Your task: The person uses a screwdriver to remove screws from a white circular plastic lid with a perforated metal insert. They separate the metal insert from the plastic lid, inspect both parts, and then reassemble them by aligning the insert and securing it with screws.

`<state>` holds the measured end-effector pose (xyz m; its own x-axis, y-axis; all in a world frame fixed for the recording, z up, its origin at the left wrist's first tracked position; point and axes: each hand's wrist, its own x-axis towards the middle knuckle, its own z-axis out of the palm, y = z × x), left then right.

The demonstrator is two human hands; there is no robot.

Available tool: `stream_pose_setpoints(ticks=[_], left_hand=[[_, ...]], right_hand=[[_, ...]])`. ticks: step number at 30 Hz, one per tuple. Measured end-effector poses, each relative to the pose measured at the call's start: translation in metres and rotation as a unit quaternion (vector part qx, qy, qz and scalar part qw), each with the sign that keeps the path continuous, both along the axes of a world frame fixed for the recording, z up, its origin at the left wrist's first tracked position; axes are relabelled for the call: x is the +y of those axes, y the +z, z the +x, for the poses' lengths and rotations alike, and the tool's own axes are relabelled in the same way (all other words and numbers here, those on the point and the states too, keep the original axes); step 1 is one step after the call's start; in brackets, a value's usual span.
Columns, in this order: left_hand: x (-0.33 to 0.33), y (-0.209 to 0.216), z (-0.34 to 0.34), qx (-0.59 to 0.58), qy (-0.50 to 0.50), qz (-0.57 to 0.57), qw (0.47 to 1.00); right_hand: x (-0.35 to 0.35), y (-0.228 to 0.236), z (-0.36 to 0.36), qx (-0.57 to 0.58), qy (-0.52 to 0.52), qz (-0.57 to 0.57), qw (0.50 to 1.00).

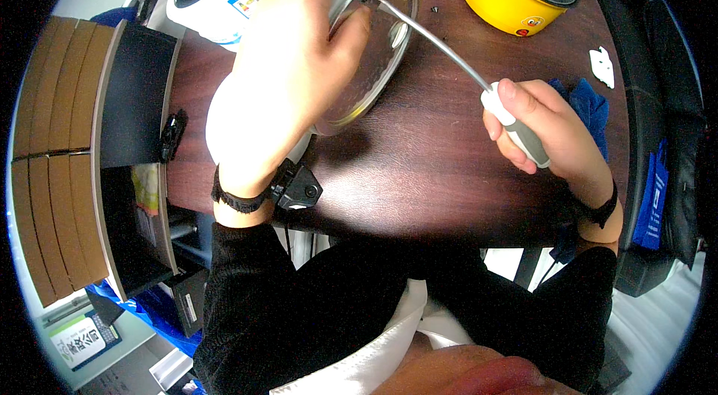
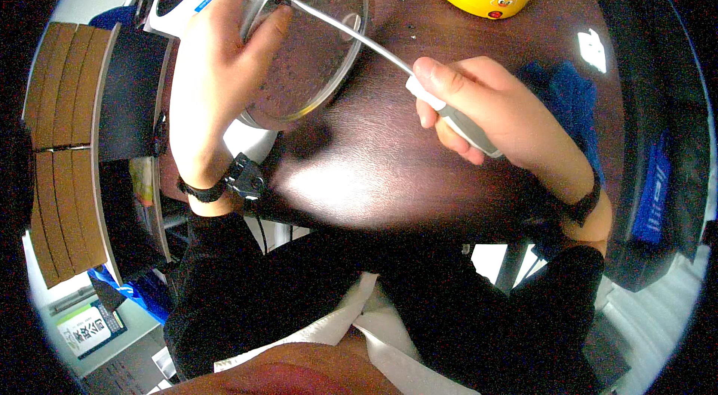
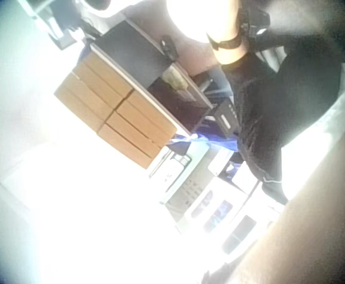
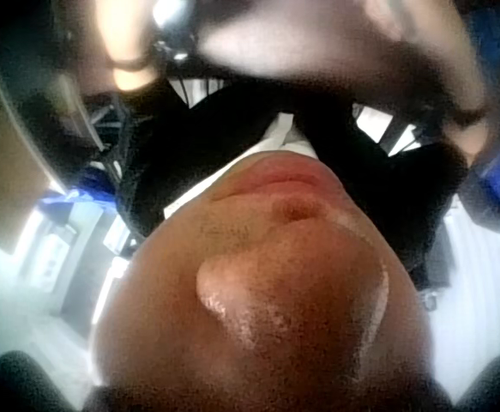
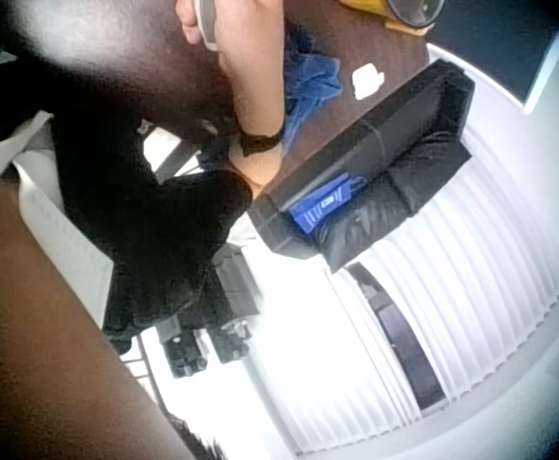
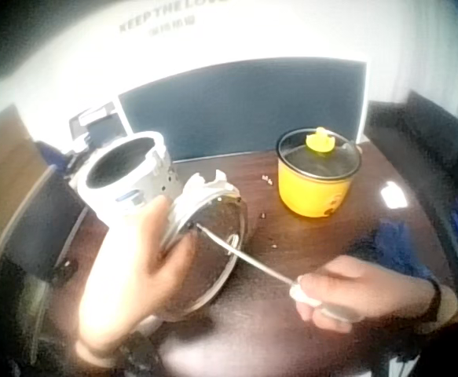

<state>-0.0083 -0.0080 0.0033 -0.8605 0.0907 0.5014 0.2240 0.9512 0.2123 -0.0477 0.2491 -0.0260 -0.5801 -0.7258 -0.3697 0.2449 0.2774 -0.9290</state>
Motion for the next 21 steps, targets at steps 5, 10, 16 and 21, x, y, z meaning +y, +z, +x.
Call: stream_pose_setpoints(ticks=[5, 10, 16, 21], left_hand=[[0.0030, 0.0021, 0.0005, -0.012, -0.001, 0.014, 1.000], [0.0018, -0.0001, 0.0026, 0.010, -0.004, 0.012, 1.000], [0.0007, -0.0042, 0.0022, 0.017, -0.007, 0.006, 1.000], [0.0031, -0.0035, 0.0027, 0.029, -0.011, -0.008, 0.999]], right_hand=[[-0.0009, -0.0024, 0.0013, -0.039, 0.009, -0.022, 0.999], [-0.0024, -0.0012, 0.0030, -0.080, 0.014, -0.038, 0.996], [-0.0017, 0.0009, 0.0035, -0.110, 0.038, -0.041, 0.992], [-0.0028, 0.0007, 0.0061, -0.123, 0.029, -0.047, 0.991]])
